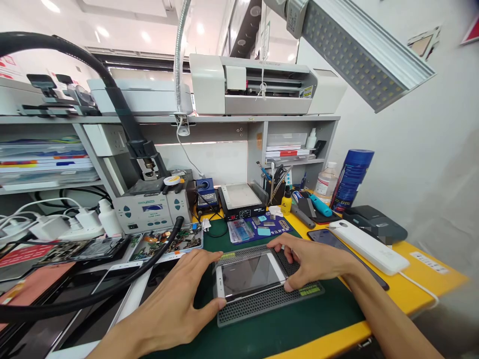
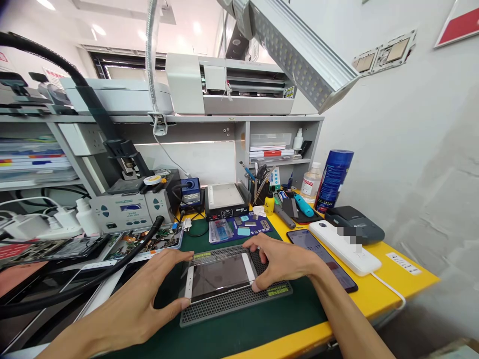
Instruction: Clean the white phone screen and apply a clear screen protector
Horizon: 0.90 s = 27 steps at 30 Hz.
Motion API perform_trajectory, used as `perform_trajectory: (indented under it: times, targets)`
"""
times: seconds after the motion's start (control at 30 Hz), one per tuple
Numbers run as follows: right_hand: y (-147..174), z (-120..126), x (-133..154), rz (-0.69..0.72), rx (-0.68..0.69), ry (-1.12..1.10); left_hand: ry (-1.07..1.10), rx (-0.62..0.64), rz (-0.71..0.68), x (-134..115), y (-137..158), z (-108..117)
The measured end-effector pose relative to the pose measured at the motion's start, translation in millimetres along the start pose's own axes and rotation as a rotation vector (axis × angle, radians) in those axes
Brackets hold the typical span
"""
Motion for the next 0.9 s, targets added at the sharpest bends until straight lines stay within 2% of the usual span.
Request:
perform_trajectory:
  times: [0.33, 0.9]
  targets:
    - [-0.3, -0.6, -1.9, 0.044, -0.019, -0.014, -0.003, -0.005, 0.002, -6.7, -0.6, 3.5]
    - [0.5, -0.6, -2.5, -0.013, 0.009, 0.039, -0.025, -0.028, -0.053, -10.5, -1.2, 1.2]
Point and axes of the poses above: each hand's wrist, its own y-axis away from the middle knuckle, its own z-axis out of the back of the hand, x = y × z, the point moved 7 cm from there along -y, towards the middle knuckle, and after that the axes turned 7 degrees about z, right-handed, at the moved point
